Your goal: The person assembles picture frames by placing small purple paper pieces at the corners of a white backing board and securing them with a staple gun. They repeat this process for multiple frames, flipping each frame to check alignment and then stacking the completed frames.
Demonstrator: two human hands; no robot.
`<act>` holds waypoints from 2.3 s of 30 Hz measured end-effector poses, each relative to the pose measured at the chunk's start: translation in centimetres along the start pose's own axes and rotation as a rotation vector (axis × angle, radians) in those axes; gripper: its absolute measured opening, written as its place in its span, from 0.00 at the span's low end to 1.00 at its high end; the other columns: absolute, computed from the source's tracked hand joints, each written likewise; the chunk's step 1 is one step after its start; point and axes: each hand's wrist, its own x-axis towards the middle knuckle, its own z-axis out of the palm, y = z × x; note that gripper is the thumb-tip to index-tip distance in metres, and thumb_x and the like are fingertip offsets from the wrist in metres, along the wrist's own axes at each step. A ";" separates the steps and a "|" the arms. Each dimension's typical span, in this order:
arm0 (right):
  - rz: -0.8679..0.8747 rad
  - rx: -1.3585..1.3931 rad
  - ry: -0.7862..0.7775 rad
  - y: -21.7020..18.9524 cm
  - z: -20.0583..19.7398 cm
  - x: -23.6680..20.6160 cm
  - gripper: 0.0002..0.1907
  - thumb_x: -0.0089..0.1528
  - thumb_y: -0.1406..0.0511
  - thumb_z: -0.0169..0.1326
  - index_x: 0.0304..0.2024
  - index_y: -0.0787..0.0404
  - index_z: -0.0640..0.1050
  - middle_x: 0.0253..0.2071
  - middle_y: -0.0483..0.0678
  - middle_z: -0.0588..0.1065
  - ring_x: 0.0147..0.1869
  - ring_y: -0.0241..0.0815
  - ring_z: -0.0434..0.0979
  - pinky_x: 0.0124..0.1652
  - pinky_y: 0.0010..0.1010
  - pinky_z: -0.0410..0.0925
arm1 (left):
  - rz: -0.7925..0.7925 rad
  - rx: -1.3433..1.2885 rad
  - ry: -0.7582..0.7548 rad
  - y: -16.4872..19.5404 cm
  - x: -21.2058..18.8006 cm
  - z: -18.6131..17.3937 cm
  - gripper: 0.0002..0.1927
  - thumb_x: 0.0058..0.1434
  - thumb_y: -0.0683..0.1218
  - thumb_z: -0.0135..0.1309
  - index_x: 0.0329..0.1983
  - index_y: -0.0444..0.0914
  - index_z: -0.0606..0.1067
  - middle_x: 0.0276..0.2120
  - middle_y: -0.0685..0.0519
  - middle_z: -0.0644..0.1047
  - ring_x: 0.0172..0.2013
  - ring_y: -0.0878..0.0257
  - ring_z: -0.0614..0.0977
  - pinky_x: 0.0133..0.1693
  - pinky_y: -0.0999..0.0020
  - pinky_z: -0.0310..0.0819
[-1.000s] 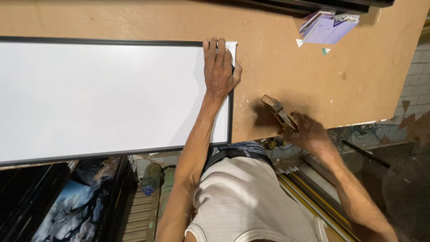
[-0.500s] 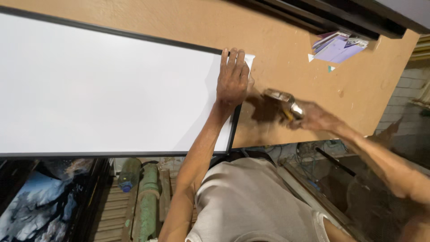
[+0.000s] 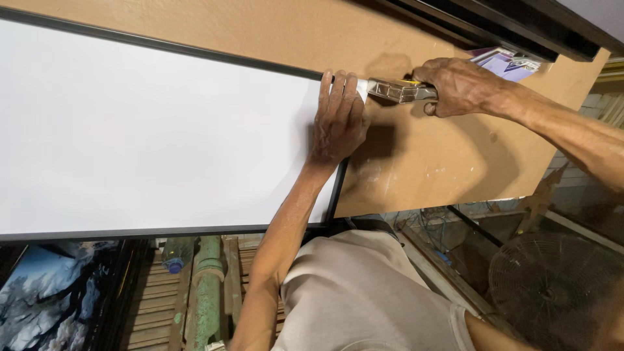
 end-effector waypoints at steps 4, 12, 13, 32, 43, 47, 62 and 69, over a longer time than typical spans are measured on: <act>0.007 -0.001 -0.008 -0.7 -0.6 0.2 0.21 0.51 0.65 0.63 0.46 0.63 0.77 0.36 0.51 0.77 0.42 0.52 0.80 0.43 0.44 0.76 | -0.002 -0.004 -0.007 0.0 0.1 0.0 0.14 0.59 0.35 0.53 0.47 0.25 0.70 0.60 0.35 0.69 0.64 0.39 0.70 0.69 0.34 0.61; -0.035 -0.169 0.029 -2.0 -1.3 1.6 0.18 0.54 0.55 0.61 0.41 0.58 0.81 0.35 0.51 0.79 0.38 0.53 0.82 0.34 0.46 0.76 | 0.028 0.083 0.031 -0.6 -0.7 1.1 0.05 0.68 0.34 0.51 0.45 0.29 0.70 0.62 0.38 0.69 0.66 0.42 0.69 0.72 0.39 0.61; -0.003 -0.187 0.009 -1.9 -1.2 1.8 0.18 0.54 0.55 0.60 0.41 0.58 0.81 0.34 0.51 0.79 0.37 0.53 0.82 0.32 0.47 0.76 | 0.044 0.112 0.032 -0.7 -0.8 1.2 0.03 0.70 0.34 0.51 0.45 0.29 0.71 0.63 0.39 0.69 0.67 0.43 0.69 0.73 0.40 0.61; 0.525 0.454 0.112 5.3 14.5 -9.1 0.33 0.47 0.50 0.66 0.47 0.66 0.82 0.32 0.56 0.79 0.33 0.53 0.82 0.33 0.46 0.75 | 0.018 0.069 -0.187 1.0 -2.4 -7.9 0.33 0.54 0.53 0.70 0.57 0.29 0.75 0.65 0.37 0.69 0.68 0.40 0.66 0.71 0.38 0.52; 0.542 0.935 0.887 10.3 13.4 -9.3 0.36 0.55 0.45 0.68 0.52 0.67 0.85 0.47 0.54 0.87 0.51 0.47 0.88 0.54 0.31 0.76 | -0.042 0.298 -0.423 3.9 -19.3 -16.1 0.12 0.53 0.42 0.67 0.41 0.42 0.81 0.63 0.55 0.75 0.69 0.54 0.69 0.74 0.35 0.43; 0.659 0.885 1.115 9.5 11.2 -5.5 0.44 0.41 0.48 0.76 0.48 0.70 0.75 0.38 0.54 0.81 0.39 0.49 0.83 0.39 0.36 0.76 | 0.009 0.199 -0.341 1.9 -18.4 -14.1 0.10 0.54 0.41 0.66 0.39 0.42 0.81 0.61 0.59 0.76 0.70 0.54 0.67 0.74 0.33 0.38; 0.418 0.800 1.491 5.5 12.9 -14.1 0.18 0.57 0.60 0.75 0.42 0.64 0.84 0.37 0.49 0.83 0.38 0.39 0.84 0.36 0.27 0.74 | 0.078 0.112 -0.253 2.0 -17.7 -14.6 0.08 0.58 0.43 0.66 0.38 0.39 0.79 0.53 0.54 0.80 0.66 0.53 0.72 0.72 0.31 0.39; -0.084 1.527 1.311 -6.6 13.8 -20.8 0.32 0.58 0.70 0.66 0.64 0.68 0.71 0.45 0.51 0.74 0.41 0.37 0.78 0.35 0.16 0.71 | 0.131 0.097 -0.219 1.2 -16.9 -14.3 0.11 0.59 0.44 0.67 0.41 0.37 0.79 0.51 0.53 0.80 0.63 0.54 0.74 0.72 0.31 0.41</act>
